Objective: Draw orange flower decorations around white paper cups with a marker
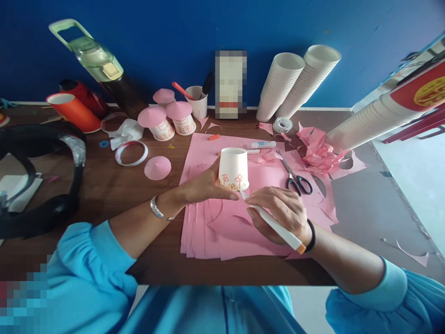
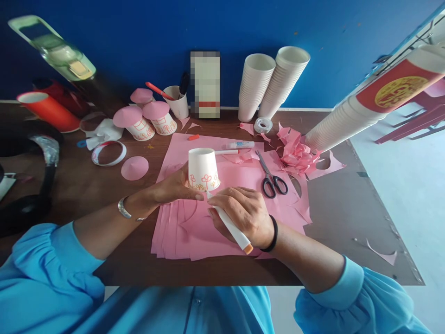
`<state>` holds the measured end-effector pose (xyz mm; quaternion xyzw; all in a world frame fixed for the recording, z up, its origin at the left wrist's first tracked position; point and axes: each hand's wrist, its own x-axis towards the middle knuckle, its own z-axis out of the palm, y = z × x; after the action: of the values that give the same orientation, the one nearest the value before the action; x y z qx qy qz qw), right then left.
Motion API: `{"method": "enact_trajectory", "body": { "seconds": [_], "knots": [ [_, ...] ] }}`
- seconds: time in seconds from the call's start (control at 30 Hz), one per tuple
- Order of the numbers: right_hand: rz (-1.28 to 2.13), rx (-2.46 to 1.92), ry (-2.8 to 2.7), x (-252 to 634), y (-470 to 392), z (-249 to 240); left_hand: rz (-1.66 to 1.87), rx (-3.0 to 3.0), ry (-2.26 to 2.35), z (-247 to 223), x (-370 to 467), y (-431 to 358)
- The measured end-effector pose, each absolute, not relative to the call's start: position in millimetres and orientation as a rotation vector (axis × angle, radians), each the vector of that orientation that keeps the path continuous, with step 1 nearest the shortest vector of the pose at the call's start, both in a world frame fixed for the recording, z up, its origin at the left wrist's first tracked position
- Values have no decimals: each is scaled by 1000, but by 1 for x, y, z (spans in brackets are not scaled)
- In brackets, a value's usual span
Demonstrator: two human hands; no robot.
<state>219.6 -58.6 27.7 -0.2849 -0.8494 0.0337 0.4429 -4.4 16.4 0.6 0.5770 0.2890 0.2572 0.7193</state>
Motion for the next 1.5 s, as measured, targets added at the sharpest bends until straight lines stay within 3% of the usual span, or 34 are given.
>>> {"method": "enact_trajectory", "body": {
  "seconds": [1.5],
  "knots": [
    [56, -728, -2123, 219, -57, 29, 615, 1309, 552, -2, -7, 18]
  ]
}}
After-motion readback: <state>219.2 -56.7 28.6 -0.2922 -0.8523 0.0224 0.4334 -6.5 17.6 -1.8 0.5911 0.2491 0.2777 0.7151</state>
